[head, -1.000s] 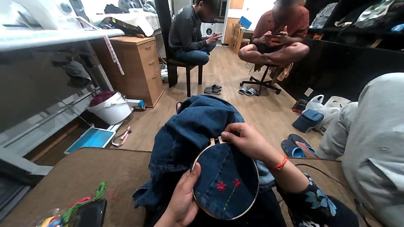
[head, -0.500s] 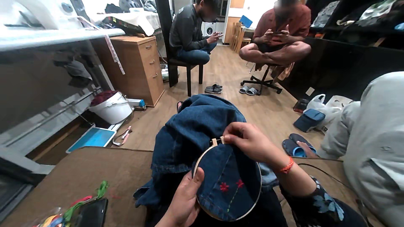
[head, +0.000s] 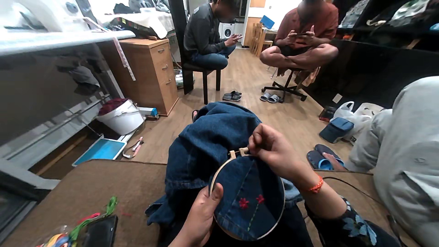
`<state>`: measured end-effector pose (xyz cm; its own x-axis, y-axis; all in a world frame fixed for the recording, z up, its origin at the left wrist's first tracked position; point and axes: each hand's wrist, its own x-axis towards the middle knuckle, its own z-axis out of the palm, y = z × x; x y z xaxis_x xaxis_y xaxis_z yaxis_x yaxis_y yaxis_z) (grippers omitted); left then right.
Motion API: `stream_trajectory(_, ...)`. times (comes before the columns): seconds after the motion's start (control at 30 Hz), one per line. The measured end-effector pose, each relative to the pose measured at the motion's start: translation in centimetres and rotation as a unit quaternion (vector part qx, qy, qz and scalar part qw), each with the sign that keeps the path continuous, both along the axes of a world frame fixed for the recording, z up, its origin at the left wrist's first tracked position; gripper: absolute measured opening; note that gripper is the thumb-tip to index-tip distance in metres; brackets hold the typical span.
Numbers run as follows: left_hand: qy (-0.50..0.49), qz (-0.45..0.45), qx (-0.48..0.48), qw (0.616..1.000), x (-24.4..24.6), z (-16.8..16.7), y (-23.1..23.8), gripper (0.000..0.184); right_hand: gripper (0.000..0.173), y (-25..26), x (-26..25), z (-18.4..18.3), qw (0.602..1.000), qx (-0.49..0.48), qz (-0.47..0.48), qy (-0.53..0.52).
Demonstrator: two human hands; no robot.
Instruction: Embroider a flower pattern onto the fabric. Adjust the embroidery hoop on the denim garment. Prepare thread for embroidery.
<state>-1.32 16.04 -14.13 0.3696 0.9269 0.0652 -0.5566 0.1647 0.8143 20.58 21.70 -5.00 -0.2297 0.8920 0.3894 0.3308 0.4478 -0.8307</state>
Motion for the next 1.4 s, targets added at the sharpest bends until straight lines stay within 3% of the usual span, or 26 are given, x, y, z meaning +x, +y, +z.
stream_trajectory(0.07,0.003,-0.002,0.002,1.0,0.0,0.0,0.0,0.04,0.018,-0.1,0.4,0.1,1.0,-0.018,0.007,0.005)
stream_trajectory(0.23,0.021,-0.008,0.031,0.999,-0.2,0.0,-0.2,0.044,0.008,-0.2,-0.3,0.1,0.985,0.048,-0.043,-0.16)
stream_trajectory(0.27,0.031,-0.008,0.043,0.999,-0.3,0.0,-0.2,0.043,0.004,-0.2,-0.4,0.1,0.986,0.056,-0.044,-0.152)
stream_trajectory(0.4,0.069,-0.003,0.055,0.996,-0.6,0.1,-0.2,0.042,0.027,-0.1,0.1,-0.1,0.999,0.025,0.02,-0.024)
stream_trajectory(0.5,0.023,-0.011,-0.033,0.999,-0.8,0.5,-0.9,0.047,0.028,-0.1,0.6,-0.1,0.998,-0.012,0.051,0.024)
stream_trajectory(0.7,-0.123,0.005,-0.208,0.97,-0.8,0.5,-0.4,0.045,0.01,-0.1,-0.3,0.1,0.979,0.069,-0.056,-0.184)
stream_trajectory(0.77,-0.152,0.007,-0.222,0.963,-0.6,0.7,-0.5,0.038,0.01,0.1,-0.3,0.1,0.986,0.054,-0.041,-0.15)
stream_trajectory(0.83,-0.186,-0.01,-0.205,0.961,-0.8,0.2,-0.6,0.026,0.021,0.2,0.0,0.2,0.996,0.024,-0.002,-0.082)
stream_trajectory(0.97,-0.181,-0.022,-0.181,0.966,-1.1,-0.3,-0.6,0.025,0.025,0.1,0.5,0.2,0.999,-0.013,0.034,-0.012)
stream_trajectory(1.17,-0.147,0.011,-0.18,0.973,-0.9,0.1,-0.4,0.022,0.009,0.2,-0.2,0.2,0.979,0.055,-0.047,-0.189)
stream_trajectory(1.4,-0.111,0.053,-0.179,0.976,-1.0,0.4,-0.5,0.018,0.022,0.3,0.3,-0.1,0.999,0.006,0.027,-0.02)
